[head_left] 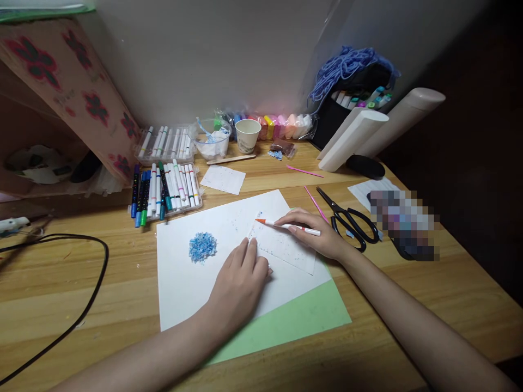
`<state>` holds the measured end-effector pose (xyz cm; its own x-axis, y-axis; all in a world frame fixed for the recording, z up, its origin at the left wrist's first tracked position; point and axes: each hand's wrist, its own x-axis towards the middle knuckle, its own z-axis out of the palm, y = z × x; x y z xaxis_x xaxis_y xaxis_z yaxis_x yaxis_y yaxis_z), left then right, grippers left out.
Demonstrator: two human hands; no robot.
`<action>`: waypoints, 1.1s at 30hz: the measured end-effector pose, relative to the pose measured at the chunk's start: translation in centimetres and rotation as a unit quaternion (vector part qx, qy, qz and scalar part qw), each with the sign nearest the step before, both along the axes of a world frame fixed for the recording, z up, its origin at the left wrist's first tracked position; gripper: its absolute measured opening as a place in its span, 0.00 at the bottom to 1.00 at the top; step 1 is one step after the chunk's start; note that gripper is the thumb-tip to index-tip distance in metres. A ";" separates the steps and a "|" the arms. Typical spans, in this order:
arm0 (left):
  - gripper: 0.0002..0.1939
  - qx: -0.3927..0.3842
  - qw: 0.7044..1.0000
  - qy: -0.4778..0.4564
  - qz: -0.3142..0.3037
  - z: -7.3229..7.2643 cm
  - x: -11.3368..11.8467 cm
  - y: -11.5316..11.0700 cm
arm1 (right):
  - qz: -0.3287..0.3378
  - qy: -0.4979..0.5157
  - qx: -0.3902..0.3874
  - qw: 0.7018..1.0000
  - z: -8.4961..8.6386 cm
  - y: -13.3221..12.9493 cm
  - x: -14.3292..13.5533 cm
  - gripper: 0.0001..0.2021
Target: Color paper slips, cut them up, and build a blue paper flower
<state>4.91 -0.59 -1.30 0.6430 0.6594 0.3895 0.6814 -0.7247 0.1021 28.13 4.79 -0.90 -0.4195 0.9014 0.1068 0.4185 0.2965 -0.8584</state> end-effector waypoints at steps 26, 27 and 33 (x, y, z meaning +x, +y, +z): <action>0.09 -0.023 1.000 0.003 0.009 -0.2 -0.1 -0.3 | 0.003 -0.024 -0.005 1.000 0.3 -0.1 1.5 0.13; 0.09 -0.023 1.000 0.004 0.011 -0.2 -0.1 -0.3 | 0.010 -0.025 -0.012 1.000 0.5 -0.2 1.4 0.13; 0.10 -0.062 0.996 -0.045 0.042 0.3 -0.6 0.4 | -0.067 0.037 -0.037 0.996 0.9 -0.8 1.1 0.11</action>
